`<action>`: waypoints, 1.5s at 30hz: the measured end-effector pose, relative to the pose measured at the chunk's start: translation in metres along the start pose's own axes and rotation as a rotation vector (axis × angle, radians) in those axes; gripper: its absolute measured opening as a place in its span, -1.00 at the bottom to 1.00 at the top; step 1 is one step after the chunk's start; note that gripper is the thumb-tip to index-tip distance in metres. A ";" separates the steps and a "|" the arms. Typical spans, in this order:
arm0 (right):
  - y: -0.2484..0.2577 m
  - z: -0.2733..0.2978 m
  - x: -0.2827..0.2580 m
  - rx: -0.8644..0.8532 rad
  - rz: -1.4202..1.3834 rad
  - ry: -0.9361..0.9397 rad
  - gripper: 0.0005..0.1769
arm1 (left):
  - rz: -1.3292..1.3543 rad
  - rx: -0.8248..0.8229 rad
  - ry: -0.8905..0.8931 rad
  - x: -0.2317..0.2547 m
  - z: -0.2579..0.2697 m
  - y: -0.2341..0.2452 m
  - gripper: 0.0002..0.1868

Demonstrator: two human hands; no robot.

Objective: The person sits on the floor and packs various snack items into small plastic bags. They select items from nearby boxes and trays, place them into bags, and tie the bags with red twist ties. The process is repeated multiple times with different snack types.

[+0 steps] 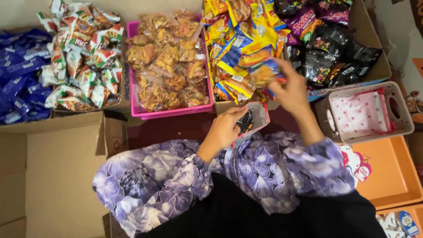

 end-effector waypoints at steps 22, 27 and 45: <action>-0.038 0.203 -0.059 -0.120 0.293 0.055 -0.50 | 0.247 0.564 -0.107 -0.010 0.122 -0.020 -0.29; -0.031 0.192 -0.073 -0.111 -0.111 -0.166 -0.48 | 0.217 0.554 -0.040 -0.028 0.134 -0.028 -0.28; -0.060 0.203 -0.004 -0.309 -0.041 -0.577 -0.68 | 0.110 0.334 -0.070 0.016 0.136 -0.035 -0.13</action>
Point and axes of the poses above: each hand's wrist, its own z-axis away from the middle knuckle, its own y-axis out of the back of the hand, x = y × z, the point moved 4 cm from there along -z, towards the middle knuckle, and after that the axes turned 15 degrees about -y, right-handed, at the moved point
